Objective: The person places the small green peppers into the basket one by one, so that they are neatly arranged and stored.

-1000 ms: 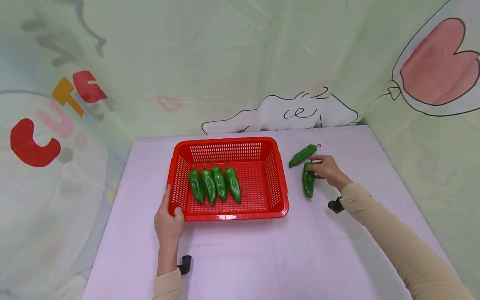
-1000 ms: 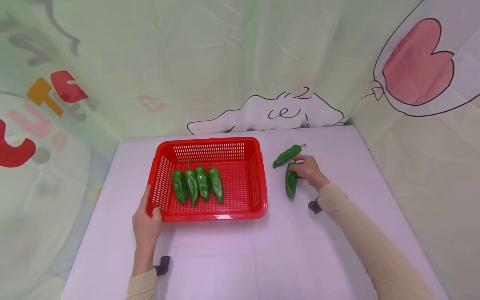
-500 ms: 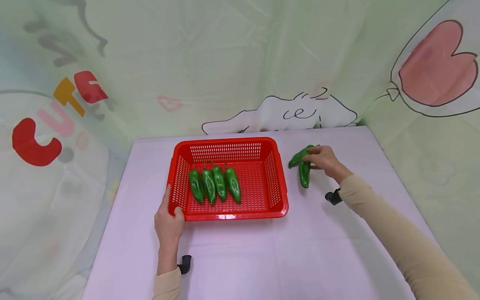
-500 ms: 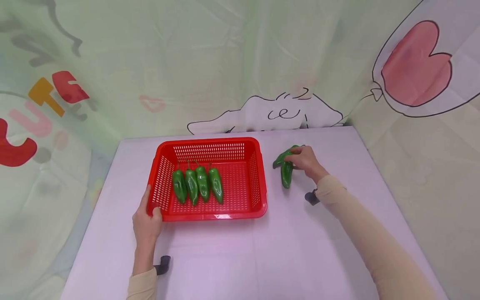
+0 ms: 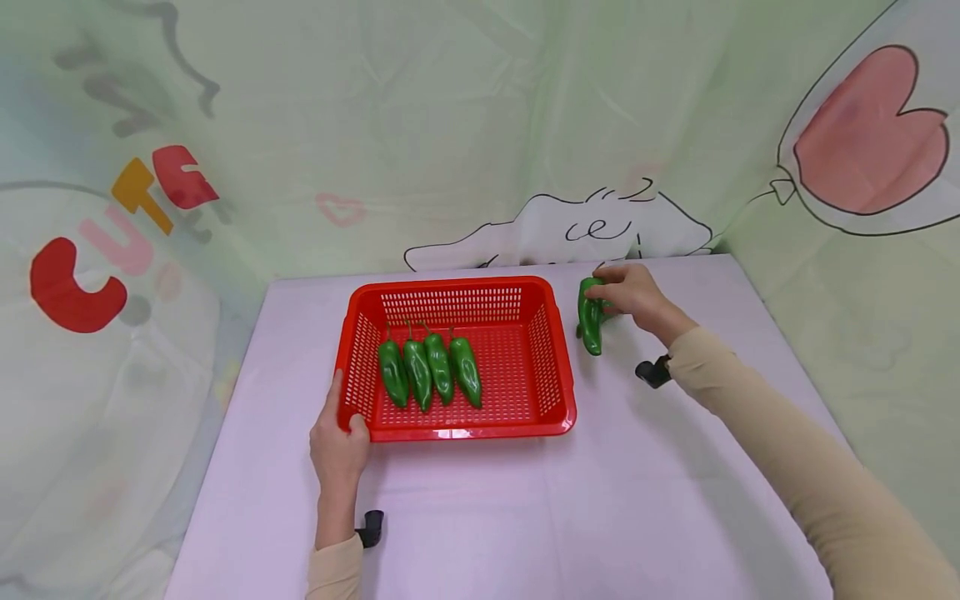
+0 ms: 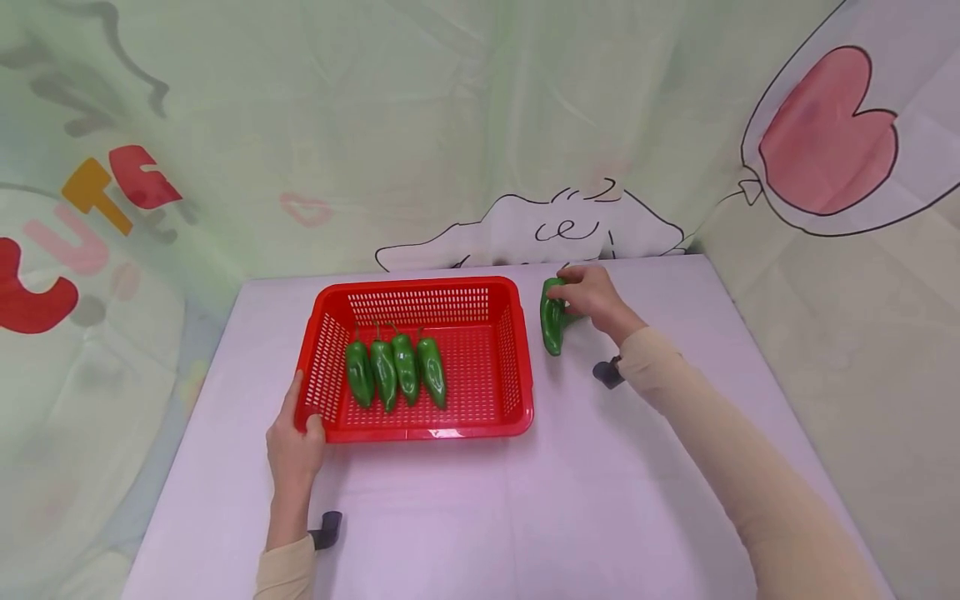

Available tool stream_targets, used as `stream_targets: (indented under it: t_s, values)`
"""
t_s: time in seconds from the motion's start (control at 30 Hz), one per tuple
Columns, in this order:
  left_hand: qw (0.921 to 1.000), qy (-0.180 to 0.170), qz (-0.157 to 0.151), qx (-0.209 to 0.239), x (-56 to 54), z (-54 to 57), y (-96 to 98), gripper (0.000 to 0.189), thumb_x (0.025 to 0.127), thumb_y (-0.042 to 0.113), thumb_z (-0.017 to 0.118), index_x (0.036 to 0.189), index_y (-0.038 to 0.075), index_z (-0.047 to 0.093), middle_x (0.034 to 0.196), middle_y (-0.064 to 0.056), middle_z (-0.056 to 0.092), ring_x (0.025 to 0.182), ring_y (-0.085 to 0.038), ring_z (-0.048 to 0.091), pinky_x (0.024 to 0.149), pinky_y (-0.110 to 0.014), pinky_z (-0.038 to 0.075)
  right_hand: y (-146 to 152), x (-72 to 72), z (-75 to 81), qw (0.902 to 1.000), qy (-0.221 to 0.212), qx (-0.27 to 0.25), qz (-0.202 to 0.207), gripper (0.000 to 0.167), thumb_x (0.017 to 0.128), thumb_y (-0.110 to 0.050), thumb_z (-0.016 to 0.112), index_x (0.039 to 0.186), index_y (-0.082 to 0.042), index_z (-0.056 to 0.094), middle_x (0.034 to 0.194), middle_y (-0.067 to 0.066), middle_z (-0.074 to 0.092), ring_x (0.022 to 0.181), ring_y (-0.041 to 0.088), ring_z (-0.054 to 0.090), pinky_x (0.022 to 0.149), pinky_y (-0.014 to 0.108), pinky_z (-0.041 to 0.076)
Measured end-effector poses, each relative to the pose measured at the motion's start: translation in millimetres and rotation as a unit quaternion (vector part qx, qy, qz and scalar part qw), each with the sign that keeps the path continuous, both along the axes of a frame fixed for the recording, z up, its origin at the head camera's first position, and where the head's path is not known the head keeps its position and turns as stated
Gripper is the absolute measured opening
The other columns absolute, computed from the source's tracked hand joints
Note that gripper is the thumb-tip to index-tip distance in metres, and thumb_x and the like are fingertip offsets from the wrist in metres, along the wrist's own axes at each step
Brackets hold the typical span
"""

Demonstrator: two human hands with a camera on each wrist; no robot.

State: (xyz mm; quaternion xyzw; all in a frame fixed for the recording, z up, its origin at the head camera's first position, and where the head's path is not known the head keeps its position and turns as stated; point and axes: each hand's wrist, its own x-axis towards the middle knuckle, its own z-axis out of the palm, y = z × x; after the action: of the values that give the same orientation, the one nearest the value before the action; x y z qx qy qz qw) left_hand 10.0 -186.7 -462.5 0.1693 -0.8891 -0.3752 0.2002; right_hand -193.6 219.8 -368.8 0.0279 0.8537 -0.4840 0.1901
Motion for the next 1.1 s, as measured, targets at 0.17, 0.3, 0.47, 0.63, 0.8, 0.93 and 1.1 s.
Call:
stream_targets:
  t_s: [0.17, 0.3, 0.47, 0.63, 0.8, 0.93, 1.1]
  values:
    - [1.0, 0.0, 0.0, 0.0, 0.0, 0.4, -0.1, 0.067, 0.083, 0.005, 0.05, 0.149, 0.013, 0.045, 0.144, -0.013, 0.052, 0.12, -0.04, 0.057, 0.091, -0.056, 0.05, -15.0, -1.9, 14.1, 0.9991, -0.011, -0.04, 0.002, 0.056, 0.095, -0.011, 0.059, 0.144, 0.009, 0.041, 0.141, 0.026, 0.048, 0.099, 0.021, 0.061, 0.092, 0.038, 0.054]
    - [1.0, 0.0, 0.003, 0.001, 0.0, 0.4, -0.3, 0.067, 0.082, 0.005, 0.05, 0.149, 0.014, 0.046, 0.143, -0.013, 0.053, 0.12, -0.04, 0.058, 0.091, -0.057, 0.05, -29.5, -2.3, 21.8, 0.9986, -0.017, -0.05, 0.009, 0.055, 0.095, -0.01, 0.058, 0.144, 0.008, 0.041, 0.143, 0.025, 0.046, 0.114, 0.032, 0.058, 0.098, 0.048, 0.049]
    - [1.0, -0.001, 0.005, 0.001, -0.4, -0.3, 0.2, 0.068, 0.082, 0.004, 0.05, 0.149, 0.014, 0.046, 0.144, -0.013, 0.052, 0.121, -0.039, 0.057, 0.092, -0.056, 0.05, -46.3, -2.9, 26.8, 0.998, -0.01, -0.059, 0.019, 0.055, 0.095, -0.01, 0.058, 0.144, 0.009, 0.041, 0.142, 0.026, 0.047, 0.121, 0.037, 0.054, 0.097, 0.049, 0.049]
    - [1.0, -0.001, 0.005, -0.001, 0.6, -0.2, 1.5, 0.068, 0.082, 0.002, 0.05, 0.149, 0.014, 0.046, 0.144, -0.013, 0.052, 0.121, -0.039, 0.057, 0.092, -0.057, 0.05, -63.1, -4.2, 26.0, 0.9963, -0.012, -0.082, 0.024, 0.054, 0.095, -0.007, 0.058, 0.143, 0.009, 0.041, 0.14, 0.026, 0.048, 0.12, 0.036, 0.055, 0.098, 0.05, 0.048]
    - [1.0, 0.004, 0.003, -0.004, 0.4, -0.5, 1.3, 0.068, 0.082, 0.002, 0.05, 0.149, 0.013, 0.046, 0.143, -0.014, 0.052, 0.121, -0.04, 0.057, 0.091, -0.057, 0.05, -83.3, -4.4, 19.8, 0.9963, -0.015, -0.077, 0.035, 0.053, 0.095, -0.006, 0.059, 0.144, 0.008, 0.043, 0.14, 0.025, 0.049, 0.114, 0.031, 0.057, 0.097, 0.044, 0.051]
    - [1.0, 0.006, 0.005, -0.006, -0.4, -1.5, 0.4, 0.067, 0.082, 0.003, 0.05, 0.149, 0.013, 0.046, 0.143, -0.013, 0.053, 0.121, -0.039, 0.058, 0.091, -0.056, 0.051, -102.5, -1.7, 14.6, 0.9961, -0.019, -0.07, 0.05, 0.053, 0.094, -0.006, 0.061, 0.143, 0.007, 0.045, 0.139, 0.025, 0.049, 0.111, 0.03, 0.058, 0.095, 0.043, 0.052]
    - [0.9999, 0.008, 0.004, -0.005, -1.2, -2.9, -0.7, 0.068, 0.082, 0.003, 0.05, 0.148, 0.014, 0.047, 0.143, -0.013, 0.053, 0.12, -0.038, 0.058, 0.091, -0.056, 0.051, -123.1, 2.8, 6.3, 0.9959, -0.013, -0.064, 0.062, 0.054, 0.09, -0.006, 0.063, 0.14, 0.009, 0.048, 0.136, 0.025, 0.051, 0.109, 0.03, 0.056, 0.094, 0.047, 0.052]
